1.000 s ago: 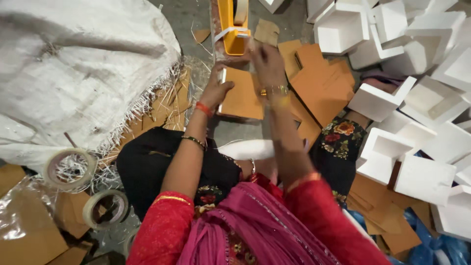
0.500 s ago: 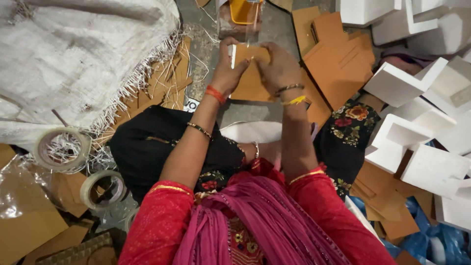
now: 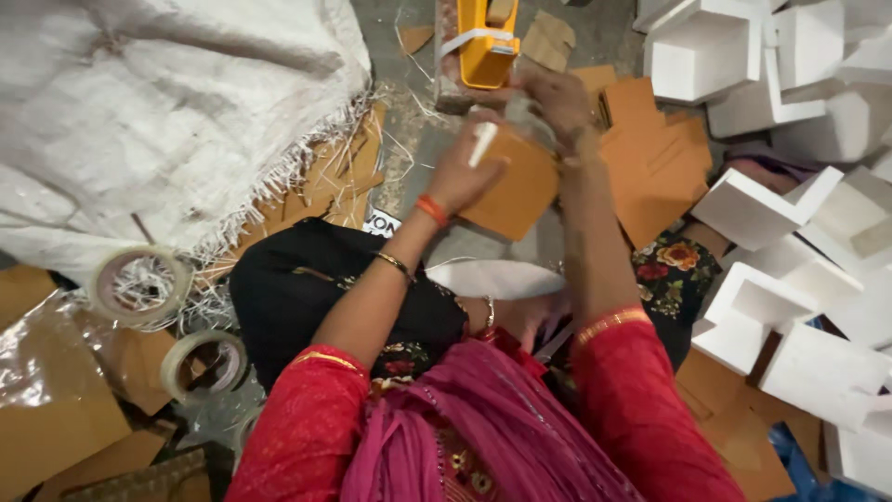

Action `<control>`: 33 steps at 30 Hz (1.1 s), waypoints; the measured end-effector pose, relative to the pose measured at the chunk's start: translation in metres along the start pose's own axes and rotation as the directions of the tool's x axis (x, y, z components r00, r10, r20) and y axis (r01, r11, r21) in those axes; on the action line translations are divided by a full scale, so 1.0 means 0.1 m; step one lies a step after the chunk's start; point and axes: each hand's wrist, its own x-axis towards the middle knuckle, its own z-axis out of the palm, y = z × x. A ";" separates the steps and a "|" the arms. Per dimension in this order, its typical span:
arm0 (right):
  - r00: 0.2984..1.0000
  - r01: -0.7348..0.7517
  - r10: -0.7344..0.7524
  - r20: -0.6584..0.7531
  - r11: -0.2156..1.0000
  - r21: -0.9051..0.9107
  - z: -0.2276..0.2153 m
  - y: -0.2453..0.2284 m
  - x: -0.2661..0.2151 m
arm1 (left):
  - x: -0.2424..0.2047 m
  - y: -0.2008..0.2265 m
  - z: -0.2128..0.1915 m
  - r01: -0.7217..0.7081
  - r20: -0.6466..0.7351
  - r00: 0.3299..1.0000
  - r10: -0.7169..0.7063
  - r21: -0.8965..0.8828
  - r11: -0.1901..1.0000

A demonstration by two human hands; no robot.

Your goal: The person sits on the floor and assembles small white boxes by folding their sides and securing them with clear tape. They repeatedly pick up flat white pieces, fold them into box shapes, and use a yellow tape dispenser to seal the edges.

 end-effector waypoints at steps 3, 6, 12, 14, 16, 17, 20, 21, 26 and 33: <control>0.985 -0.164 0.160 0.071 0.706 0.688 -0.23 0.04 -0.68 | -0.08 0.40 -0.04 -0.297 0.118 0.955 0.273 0.312 0.903; 0.992 0.025 -0.094 0.082 0.792 0.609 -0.35 0.22 -1.34 | -0.29 0.72 -0.03 -0.345 0.331 0.908 0.257 0.244 0.906; 0.958 0.283 -0.277 -0.070 0.951 0.120 -0.04 0.78 -2.04 | -0.71 1.13 0.06 -0.326 0.559 0.824 0.086 0.347 0.879; 0.920 0.391 -0.386 -0.063 0.904 0.173 -0.05 0.87 -2.05 | -0.85 1.25 0.13 -0.360 0.606 0.795 0.022 0.443 0.821; 0.917 0.398 -0.394 -0.056 0.910 0.114 -0.12 0.98 -2.07 | -0.96 1.32 0.16 -0.419 0.627 0.772 0.106 0.376 0.826; 0.924 0.383 -0.381 -0.041 0.920 0.080 -0.17 1.01 -2.01 | -0.95 1.33 0.16 -0.456 0.628 0.762 0.157 0.349 0.818; 0.976 0.210 -0.201 0.086 0.972 -0.107 -0.24 1.10 -2.01 | -1.35 1.40 0.32 -0.500 0.590 0.755 0.288 0.234 0.834; 0.985 0.146 -0.126 0.121 0.974 -0.171 -0.21 1.12 -2.07 | -1.47 1.41 0.37 -0.498 0.537 0.783 0.313 0.240 0.833; 0.970 0.238 -0.240 -0.037 0.970 -0.059 -0.02 0.63 -2.34 | -1.68 1.46 0.48 -0.250 0.299 0.949 0.103 0.509 0.823; 0.671 0.348 -0.729 -0.135 0.470 -0.811 0.37 -0.46 -3.10 | -1.68 1.40 0.60 -0.090 -0.074 0.990 0.119 0.317 0.944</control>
